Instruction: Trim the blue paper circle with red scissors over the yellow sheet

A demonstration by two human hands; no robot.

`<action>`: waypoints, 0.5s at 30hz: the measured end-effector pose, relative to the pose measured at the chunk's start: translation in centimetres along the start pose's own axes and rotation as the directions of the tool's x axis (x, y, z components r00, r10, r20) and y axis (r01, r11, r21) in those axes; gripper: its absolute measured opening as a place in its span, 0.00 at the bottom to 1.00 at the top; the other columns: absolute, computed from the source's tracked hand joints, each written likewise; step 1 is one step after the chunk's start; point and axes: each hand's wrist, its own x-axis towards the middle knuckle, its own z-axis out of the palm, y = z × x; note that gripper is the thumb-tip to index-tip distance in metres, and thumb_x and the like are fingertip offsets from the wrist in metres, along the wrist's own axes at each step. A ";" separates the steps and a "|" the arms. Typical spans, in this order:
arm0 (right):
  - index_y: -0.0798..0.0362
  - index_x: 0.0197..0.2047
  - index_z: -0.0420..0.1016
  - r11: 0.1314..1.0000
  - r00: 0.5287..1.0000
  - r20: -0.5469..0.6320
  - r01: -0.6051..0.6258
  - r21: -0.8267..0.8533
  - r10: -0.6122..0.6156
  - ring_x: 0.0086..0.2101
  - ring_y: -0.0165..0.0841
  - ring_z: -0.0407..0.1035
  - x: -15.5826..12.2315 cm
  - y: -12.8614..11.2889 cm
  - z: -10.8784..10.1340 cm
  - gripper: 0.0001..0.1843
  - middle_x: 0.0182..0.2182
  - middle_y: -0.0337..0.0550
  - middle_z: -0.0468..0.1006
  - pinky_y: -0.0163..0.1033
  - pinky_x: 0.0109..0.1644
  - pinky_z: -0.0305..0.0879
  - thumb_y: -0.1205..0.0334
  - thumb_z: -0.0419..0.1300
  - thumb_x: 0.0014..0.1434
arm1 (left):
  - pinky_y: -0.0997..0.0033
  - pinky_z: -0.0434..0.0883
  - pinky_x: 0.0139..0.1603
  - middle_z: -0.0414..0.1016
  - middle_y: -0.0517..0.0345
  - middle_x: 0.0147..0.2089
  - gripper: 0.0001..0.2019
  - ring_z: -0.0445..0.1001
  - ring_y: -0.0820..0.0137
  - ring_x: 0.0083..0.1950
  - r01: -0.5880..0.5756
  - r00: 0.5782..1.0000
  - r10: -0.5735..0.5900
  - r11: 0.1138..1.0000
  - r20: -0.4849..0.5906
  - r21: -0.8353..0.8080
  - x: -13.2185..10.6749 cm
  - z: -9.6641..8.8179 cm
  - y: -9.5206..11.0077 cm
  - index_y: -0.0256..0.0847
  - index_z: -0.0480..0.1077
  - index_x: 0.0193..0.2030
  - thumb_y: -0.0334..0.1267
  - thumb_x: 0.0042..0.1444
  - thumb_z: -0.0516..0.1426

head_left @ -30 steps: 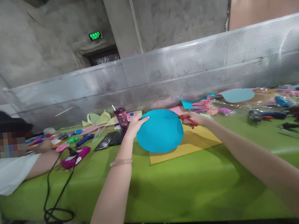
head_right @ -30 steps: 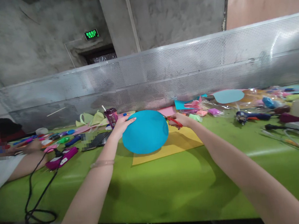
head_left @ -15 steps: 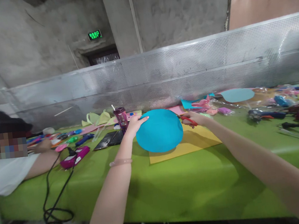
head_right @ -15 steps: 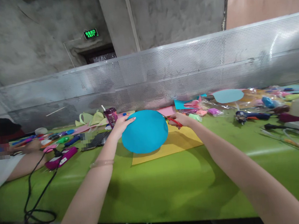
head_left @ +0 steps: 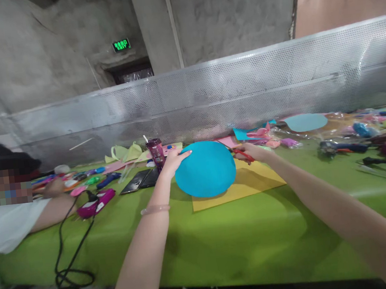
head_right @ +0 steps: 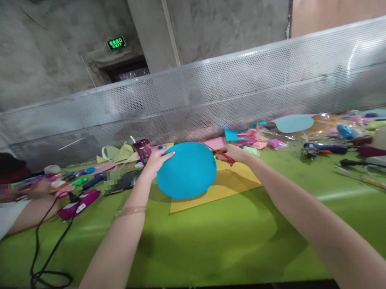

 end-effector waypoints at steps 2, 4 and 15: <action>0.55 0.21 0.64 0.999 1.000 -0.004 0.003 0.049 -0.003 0.15 0.25 0.58 0.1 0.2 -0.1 0.09 0.13 0.34 0.60 0.32 0.18 0.55 0.59 0.55 0.46 | 0.67 0.66 0.33 0.74 0.53 0.30 0.20 0.71 0.63 0.34 -0.010 1.000 0.010 1.000 0.015 0.008 0.0 0.0 0.0 0.36 0.72 0.36 0.51 0.42 0.59; 0.54 0.20 0.62 0.996 1.000 0.005 0.013 0.083 -0.014 0.14 0.24 0.57 0.1 0.2 -0.1 0.08 0.13 0.33 0.60 0.32 0.17 0.54 0.60 0.55 0.45 | 0.67 0.66 0.33 0.74 0.52 0.30 0.20 0.71 0.63 0.34 -0.006 1.000 0.006 1.000 0.016 0.013 -0.1 0.1 0.0 0.37 0.73 0.36 0.51 0.42 0.59; 0.55 0.19 0.63 0.999 0.999 0.051 -0.012 0.043 0.010 0.14 0.24 0.56 -0.3 -0.8 0.1 0.07 0.11 0.34 0.61 0.31 0.16 0.51 0.62 0.54 0.45 | 0.66 0.67 0.34 0.75 0.52 0.32 0.21 0.73 0.63 0.35 -0.019 0.996 0.020 1.000 0.082 -0.006 -0.4 0.2 0.3 0.37 0.73 0.39 0.50 0.43 0.59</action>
